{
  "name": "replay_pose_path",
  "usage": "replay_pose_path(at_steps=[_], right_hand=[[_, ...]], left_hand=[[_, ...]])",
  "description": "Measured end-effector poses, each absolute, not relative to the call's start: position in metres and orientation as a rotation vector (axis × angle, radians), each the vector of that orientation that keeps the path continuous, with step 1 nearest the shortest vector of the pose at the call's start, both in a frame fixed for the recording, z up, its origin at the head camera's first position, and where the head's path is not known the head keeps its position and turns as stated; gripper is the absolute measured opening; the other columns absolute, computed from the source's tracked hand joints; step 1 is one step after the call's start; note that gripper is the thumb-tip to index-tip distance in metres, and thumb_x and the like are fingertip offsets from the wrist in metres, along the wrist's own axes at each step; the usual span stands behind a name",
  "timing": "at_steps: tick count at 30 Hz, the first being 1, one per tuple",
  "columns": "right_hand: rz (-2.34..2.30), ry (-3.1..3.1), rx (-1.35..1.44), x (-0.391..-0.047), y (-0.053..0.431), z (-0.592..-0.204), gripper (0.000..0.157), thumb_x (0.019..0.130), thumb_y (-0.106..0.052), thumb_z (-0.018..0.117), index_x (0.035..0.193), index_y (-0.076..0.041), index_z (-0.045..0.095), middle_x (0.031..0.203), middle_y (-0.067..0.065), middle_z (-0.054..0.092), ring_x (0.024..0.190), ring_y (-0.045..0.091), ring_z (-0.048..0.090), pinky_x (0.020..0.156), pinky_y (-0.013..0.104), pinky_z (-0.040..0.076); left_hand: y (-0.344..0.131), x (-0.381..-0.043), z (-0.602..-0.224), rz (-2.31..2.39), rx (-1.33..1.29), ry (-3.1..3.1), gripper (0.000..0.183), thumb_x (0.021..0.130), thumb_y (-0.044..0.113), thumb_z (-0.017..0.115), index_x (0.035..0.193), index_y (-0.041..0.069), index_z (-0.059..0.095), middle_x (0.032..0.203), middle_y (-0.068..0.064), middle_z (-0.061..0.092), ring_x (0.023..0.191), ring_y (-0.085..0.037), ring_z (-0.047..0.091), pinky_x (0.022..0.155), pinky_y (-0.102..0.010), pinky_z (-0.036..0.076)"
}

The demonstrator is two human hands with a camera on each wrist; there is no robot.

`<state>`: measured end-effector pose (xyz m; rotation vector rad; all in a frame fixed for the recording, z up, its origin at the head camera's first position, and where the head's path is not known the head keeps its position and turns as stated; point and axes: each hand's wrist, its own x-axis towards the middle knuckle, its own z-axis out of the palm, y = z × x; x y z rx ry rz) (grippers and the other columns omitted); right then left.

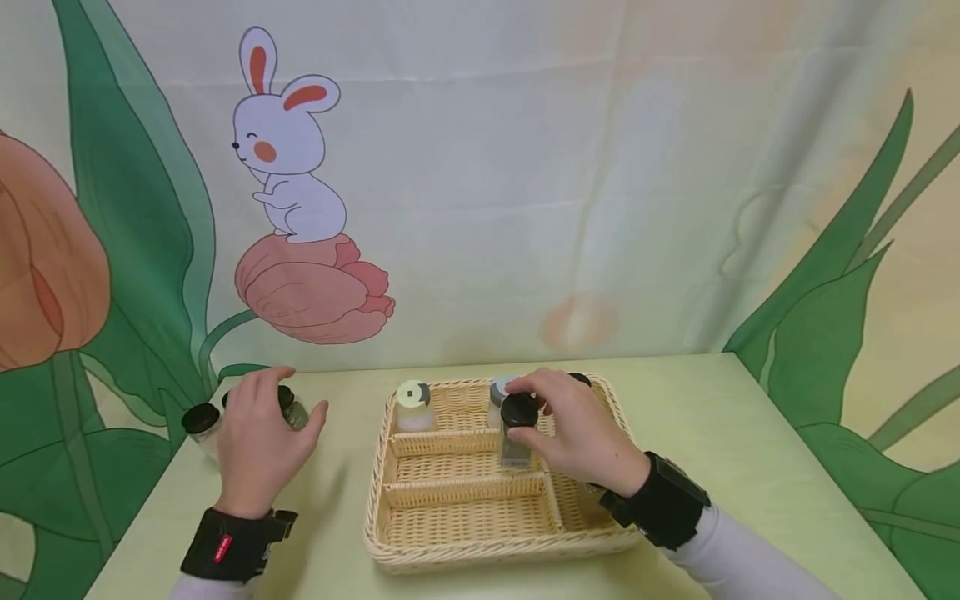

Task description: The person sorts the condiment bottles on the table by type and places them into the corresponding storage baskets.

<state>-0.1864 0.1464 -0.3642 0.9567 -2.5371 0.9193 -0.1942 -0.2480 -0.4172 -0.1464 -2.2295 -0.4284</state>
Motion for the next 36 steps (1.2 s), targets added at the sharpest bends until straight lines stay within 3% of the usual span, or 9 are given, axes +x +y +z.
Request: replay_pose_path(at_steps=[15,36], right_hand=[[0.839,-2.674,0.93,-0.191,0.146,-0.374,0.046,0.081,-0.022,0.08,0.122,-0.01,0.064,0.116,0.001,0.064,0.1,0.015,0.059,0.083,0.029,0.05],[0.817,-2.847,0.937,-0.197,0.139,-0.384,0.044,0.081,-0.02,0.079,0.12,-0.009,0.063,0.115,0.001,0.063,0.104,0.015,0.061,0.085,0.03,0.05]], left_hand=[[-0.278,-0.208,-0.445,-0.373,0.005,-2.305,0.069,0.073,0.029,0.078,0.128,-0.006,0.057,0.125,-0.027,0.053,0.112,-0.046,0.047,0.088,-0.065,0.041],[-0.288,-0.217,-0.467,-0.376,-0.014,-2.367,0.07,0.075,0.026,0.077,0.132,-0.007,0.054,0.13,-0.029,0.051,0.113,-0.049,0.048,0.092,-0.063,0.041]])
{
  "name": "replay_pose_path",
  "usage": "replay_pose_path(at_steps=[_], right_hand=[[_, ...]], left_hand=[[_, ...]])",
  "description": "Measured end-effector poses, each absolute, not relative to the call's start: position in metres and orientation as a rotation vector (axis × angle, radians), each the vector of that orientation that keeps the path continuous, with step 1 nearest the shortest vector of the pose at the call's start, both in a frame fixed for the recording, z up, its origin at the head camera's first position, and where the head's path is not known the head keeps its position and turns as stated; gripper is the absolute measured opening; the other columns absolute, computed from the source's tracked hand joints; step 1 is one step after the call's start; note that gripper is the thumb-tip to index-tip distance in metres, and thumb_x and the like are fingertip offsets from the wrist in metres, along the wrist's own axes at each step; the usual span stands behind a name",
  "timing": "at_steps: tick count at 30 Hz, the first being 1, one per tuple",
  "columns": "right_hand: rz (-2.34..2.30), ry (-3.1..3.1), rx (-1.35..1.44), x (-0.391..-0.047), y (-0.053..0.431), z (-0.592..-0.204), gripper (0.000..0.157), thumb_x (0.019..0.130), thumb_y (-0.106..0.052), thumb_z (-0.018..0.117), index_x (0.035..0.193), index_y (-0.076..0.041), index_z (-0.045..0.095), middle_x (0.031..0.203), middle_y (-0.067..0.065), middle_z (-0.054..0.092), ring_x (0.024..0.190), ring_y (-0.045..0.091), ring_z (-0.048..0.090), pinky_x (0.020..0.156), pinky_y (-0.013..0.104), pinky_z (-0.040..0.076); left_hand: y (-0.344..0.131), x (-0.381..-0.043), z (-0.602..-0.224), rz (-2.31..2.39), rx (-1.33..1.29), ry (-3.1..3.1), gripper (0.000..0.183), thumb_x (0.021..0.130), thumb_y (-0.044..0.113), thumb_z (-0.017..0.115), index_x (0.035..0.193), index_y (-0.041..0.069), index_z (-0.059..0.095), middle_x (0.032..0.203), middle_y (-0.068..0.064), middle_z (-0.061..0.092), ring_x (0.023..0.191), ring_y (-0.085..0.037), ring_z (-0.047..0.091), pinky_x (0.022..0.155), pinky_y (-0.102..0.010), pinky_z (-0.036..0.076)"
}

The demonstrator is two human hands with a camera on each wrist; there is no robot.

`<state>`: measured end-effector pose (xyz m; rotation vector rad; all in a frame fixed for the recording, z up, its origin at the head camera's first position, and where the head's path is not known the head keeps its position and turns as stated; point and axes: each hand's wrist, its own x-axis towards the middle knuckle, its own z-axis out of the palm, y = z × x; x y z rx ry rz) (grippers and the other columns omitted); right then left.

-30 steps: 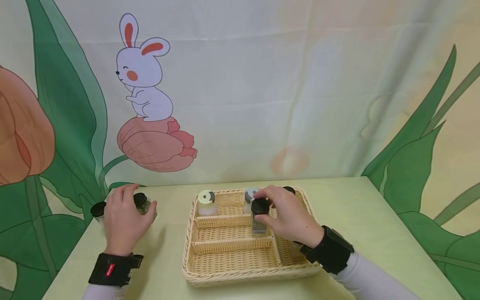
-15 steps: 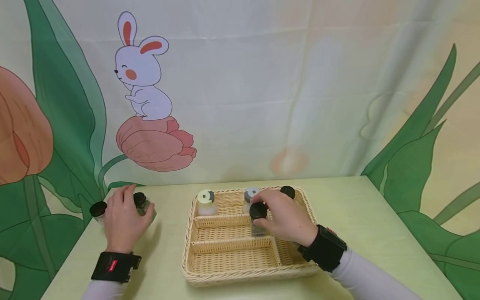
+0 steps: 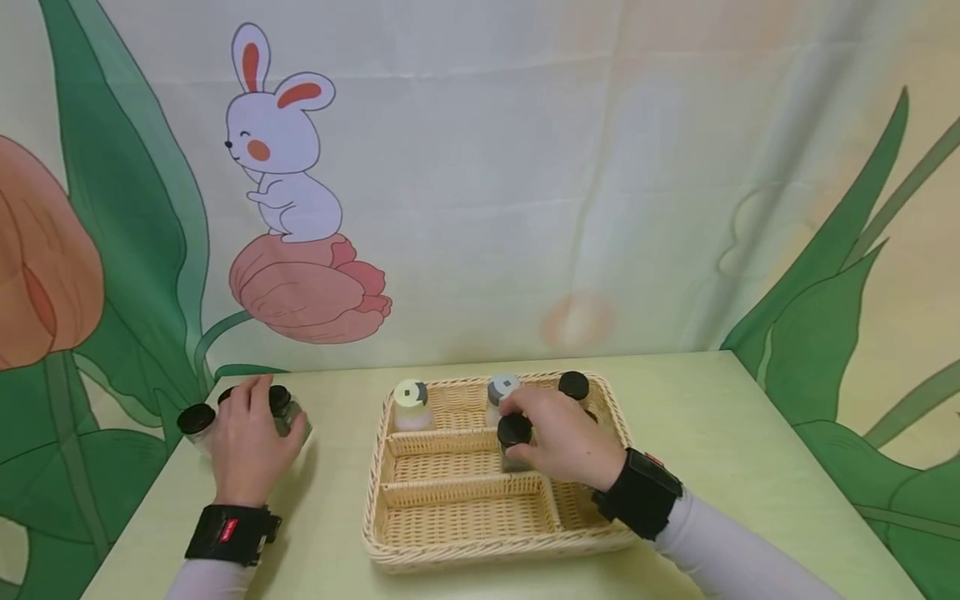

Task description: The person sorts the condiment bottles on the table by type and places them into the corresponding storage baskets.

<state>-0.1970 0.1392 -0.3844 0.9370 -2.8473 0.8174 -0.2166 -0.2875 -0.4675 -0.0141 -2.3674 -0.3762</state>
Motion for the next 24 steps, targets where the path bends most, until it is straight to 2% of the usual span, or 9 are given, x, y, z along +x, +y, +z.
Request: replay_pose_path(at_steps=[5,13,20,24], right_hand=[[0.809,-2.841,0.956,-0.197,0.139,-0.387,0.044,0.081,-0.02,0.079,0.12,-0.009,0.064,0.115,0.002,0.064,0.107,0.019,0.061,0.086,0.032,0.051],[0.799,-2.823,0.958,-0.196,0.139,-0.392,0.045,0.079,-0.022,0.081,0.12,-0.011,0.065,0.115,0.001,0.065,0.108,0.018,0.061,0.089,0.032,0.05],[0.8,-2.844,0.956,-0.196,0.139,-0.395,0.045,0.077,-0.023,0.083,0.117,-0.01,0.066,0.114,0.002,0.066,0.108,0.02,0.06,0.089,0.035,0.05],[0.777,-2.853,0.953,-0.196,0.139,-0.397,0.044,0.078,-0.023,0.081,0.118,-0.01,0.066,0.115,0.003,0.066,0.107,0.02,0.061,0.087,0.035,0.051]], left_hand=[[-0.288,-0.218,-0.471,-0.322,-0.03,-2.367,0.067,0.077,0.026,0.075,0.132,-0.006,0.056,0.129,-0.028,0.054,0.116,-0.049,0.047,0.098,-0.062,0.039],[-0.284,-0.217,-0.473,-0.275,0.0,-2.392,0.063,0.076,0.027,0.076,0.129,-0.003,0.06,0.127,-0.026,0.058,0.117,-0.047,0.048,0.092,-0.066,0.04],[-0.283,-0.216,-0.475,-0.305,-0.027,-2.394,0.057,0.076,0.011,0.078,0.128,-0.004,0.06,0.128,-0.024,0.057,0.115,-0.046,0.048,0.09,-0.065,0.041],[-0.282,-0.216,-0.476,-0.323,-0.024,-2.404,0.057,0.076,0.008,0.077,0.129,-0.004,0.059,0.128,-0.025,0.057,0.11,-0.048,0.049,0.089,-0.065,0.041]])
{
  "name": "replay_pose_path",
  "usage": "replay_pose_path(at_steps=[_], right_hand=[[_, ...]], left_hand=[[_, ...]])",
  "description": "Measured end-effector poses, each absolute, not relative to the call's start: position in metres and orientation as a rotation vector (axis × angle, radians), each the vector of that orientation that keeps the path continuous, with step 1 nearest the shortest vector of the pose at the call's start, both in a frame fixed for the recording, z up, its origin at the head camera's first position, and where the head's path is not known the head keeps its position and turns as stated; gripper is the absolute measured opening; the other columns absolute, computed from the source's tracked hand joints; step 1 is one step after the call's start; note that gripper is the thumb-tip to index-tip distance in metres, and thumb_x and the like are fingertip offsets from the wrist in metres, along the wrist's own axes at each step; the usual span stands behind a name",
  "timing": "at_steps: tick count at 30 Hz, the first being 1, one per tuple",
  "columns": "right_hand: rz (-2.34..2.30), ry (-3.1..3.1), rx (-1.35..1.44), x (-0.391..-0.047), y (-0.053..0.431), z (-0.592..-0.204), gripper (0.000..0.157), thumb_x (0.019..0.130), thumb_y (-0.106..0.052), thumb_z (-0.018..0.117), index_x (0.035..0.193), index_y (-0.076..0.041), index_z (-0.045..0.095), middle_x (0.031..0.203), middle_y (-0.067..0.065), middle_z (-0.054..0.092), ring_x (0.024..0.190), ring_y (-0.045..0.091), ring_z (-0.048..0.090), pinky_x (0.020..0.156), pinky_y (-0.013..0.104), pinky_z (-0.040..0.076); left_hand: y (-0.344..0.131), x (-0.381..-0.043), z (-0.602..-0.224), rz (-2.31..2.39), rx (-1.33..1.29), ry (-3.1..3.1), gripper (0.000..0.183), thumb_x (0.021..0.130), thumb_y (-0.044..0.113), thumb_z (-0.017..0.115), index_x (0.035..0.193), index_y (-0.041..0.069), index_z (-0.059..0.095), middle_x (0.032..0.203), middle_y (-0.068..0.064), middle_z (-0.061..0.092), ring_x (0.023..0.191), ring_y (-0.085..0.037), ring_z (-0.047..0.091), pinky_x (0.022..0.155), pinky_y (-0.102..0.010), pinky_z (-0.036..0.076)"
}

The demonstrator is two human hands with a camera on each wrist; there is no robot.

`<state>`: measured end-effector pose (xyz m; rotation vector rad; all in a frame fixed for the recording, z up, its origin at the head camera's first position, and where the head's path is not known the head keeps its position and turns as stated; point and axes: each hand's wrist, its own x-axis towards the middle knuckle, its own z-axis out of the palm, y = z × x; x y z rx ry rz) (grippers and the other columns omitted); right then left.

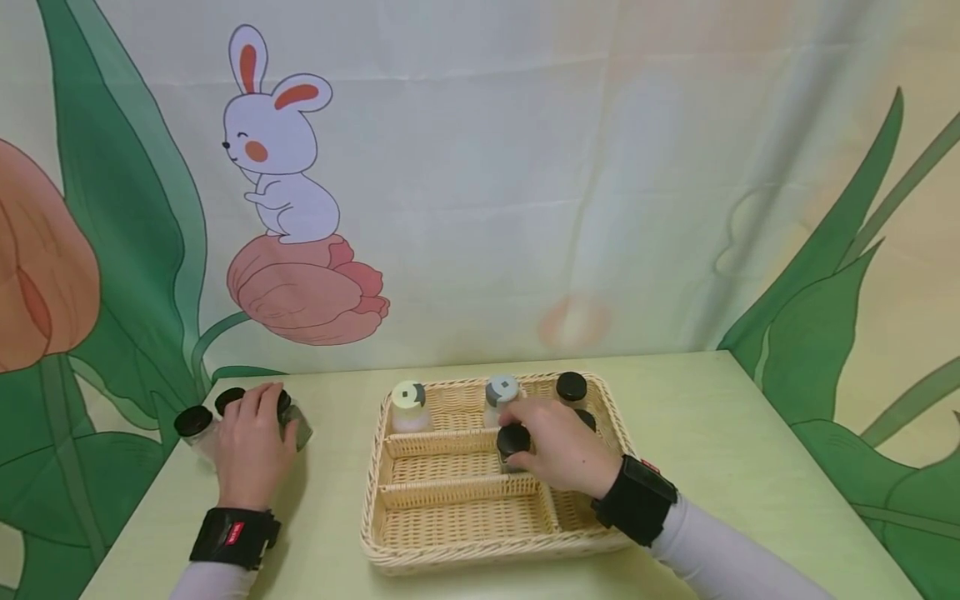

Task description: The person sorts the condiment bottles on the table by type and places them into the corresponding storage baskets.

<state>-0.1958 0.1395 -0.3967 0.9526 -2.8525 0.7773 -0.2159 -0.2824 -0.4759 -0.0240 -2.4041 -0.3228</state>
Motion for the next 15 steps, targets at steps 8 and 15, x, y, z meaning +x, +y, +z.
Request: replay_pose_path(at_steps=[8,15], right_hand=[[0.713,-2.843,0.981,-0.1967,0.1411,-0.3964,0.044,0.082,-0.021,0.078,0.123,-0.007,0.068,0.12,0.006,0.067,0.111,0.023,0.062,0.089,0.035,0.052],[0.727,-2.836,0.989,-0.1958,0.1424,-0.395,0.042,0.084,-0.019,0.076,0.123,-0.006,0.067,0.12,0.007,0.066,0.106,0.021,0.063,0.081,0.031,0.053]], left_hand=[[-0.2805,-0.2155,-0.4761,-0.358,0.013,-2.426,0.061,0.076,0.008,0.078,0.132,-0.005,0.055,0.128,-0.027,0.053,0.102,-0.05,0.052,0.087,-0.064,0.045],[-0.2789,-0.2152,-0.4752,-0.411,0.058,-2.446,0.065,0.076,0.009,0.079,0.132,-0.007,0.051,0.125,-0.031,0.05,0.108,-0.052,0.052,0.09,-0.065,0.045]])
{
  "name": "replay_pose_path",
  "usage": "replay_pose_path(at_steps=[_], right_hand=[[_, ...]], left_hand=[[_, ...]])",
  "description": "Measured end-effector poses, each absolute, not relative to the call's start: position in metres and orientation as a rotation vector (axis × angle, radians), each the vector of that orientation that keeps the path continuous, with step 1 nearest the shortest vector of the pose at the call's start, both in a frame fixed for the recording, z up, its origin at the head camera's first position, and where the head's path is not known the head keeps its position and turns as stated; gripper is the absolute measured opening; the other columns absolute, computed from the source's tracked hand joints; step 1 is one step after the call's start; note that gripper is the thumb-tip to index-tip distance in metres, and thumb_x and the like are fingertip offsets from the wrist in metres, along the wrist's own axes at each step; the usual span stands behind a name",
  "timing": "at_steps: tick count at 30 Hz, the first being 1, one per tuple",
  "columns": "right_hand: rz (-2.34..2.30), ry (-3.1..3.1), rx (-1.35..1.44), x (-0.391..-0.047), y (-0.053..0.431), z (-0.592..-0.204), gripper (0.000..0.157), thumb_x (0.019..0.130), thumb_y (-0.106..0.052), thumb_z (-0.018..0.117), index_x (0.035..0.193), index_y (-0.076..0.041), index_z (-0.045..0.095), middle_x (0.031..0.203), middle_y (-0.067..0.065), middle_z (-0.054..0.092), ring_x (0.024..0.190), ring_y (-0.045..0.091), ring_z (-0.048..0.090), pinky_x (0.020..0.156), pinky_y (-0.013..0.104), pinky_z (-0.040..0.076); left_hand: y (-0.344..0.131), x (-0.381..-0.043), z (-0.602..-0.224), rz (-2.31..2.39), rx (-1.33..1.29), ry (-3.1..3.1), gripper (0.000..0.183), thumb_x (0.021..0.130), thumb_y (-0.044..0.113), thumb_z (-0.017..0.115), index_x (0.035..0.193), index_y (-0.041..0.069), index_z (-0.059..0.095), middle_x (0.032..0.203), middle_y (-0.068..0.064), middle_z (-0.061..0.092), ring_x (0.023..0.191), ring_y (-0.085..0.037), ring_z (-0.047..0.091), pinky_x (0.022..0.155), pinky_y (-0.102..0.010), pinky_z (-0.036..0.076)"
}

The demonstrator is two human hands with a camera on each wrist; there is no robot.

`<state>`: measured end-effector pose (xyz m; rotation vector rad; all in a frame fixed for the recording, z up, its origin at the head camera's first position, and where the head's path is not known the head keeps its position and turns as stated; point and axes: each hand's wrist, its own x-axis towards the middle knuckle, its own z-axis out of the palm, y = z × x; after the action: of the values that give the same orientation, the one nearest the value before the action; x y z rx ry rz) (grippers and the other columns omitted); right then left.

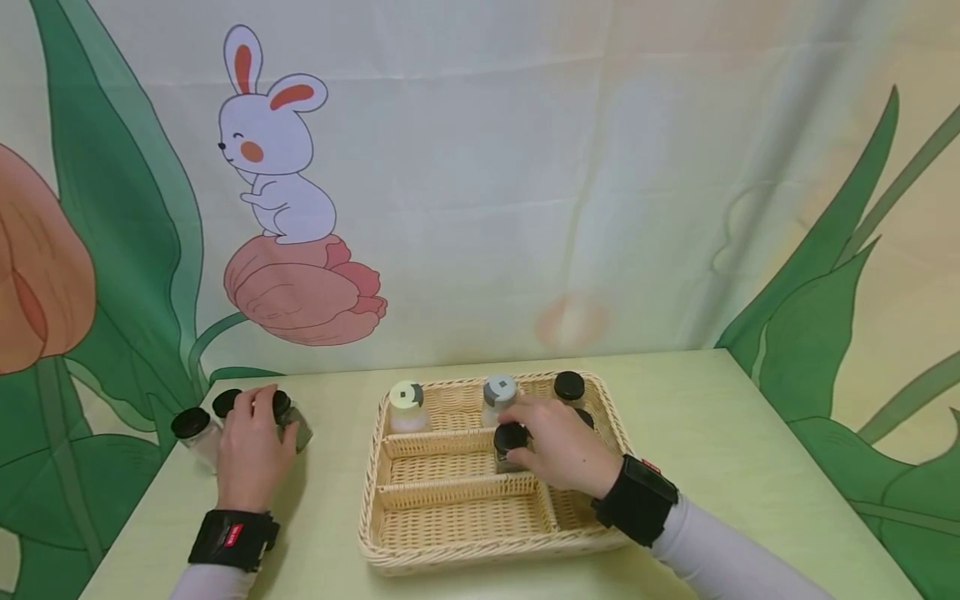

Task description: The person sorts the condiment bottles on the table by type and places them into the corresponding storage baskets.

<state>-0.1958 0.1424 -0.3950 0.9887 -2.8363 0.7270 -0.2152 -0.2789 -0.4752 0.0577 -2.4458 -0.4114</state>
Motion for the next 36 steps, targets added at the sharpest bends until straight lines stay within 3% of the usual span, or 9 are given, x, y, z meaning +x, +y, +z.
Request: replay_pose_path(at_steps=[7,17,36], right_hand=[[0.736,-2.852,0.976,-0.195,0.1425,-0.3941,0.042,0.084,-0.019,0.075,0.123,-0.005,0.067,0.119,0.006,0.066,0.106,0.021,0.063,0.081,0.03,0.052],[0.741,-2.857,0.97,-0.1934,0.1438,-0.3936,0.045,0.084,-0.019,0.076,0.125,-0.004,0.066,0.118,0.006,0.065,0.102,0.02,0.063,0.078,0.029,0.052],[0.77,-2.846,0.96,-0.1901,0.1461,-0.3928,0.048,0.082,-0.018,0.077,0.126,-0.003,0.065,0.115,0.008,0.066,0.097,0.023,0.064,0.076,0.032,0.052]], left_hand=[[-0.2804,-0.214,-0.4756,-0.415,0.091,-2.459,0.072,0.076,0.014,0.08,0.134,-0.01,0.046,0.116,-0.035,0.052,0.099,-0.056,0.055,0.081,-0.066,0.047],[-0.2813,-0.2116,-0.4762,-0.469,0.175,-2.506,0.079,0.078,0.021,0.079,0.139,-0.011,0.04,0.12,-0.039,0.053,0.097,-0.06,0.056,0.077,-0.067,0.048],[-0.2822,-0.2128,-0.4763,-0.561,0.308,-2.574,0.083,0.082,0.027,0.076,0.142,-0.011,0.032,0.123,-0.041,0.052,0.101,-0.061,0.055,0.08,-0.066,0.047]])
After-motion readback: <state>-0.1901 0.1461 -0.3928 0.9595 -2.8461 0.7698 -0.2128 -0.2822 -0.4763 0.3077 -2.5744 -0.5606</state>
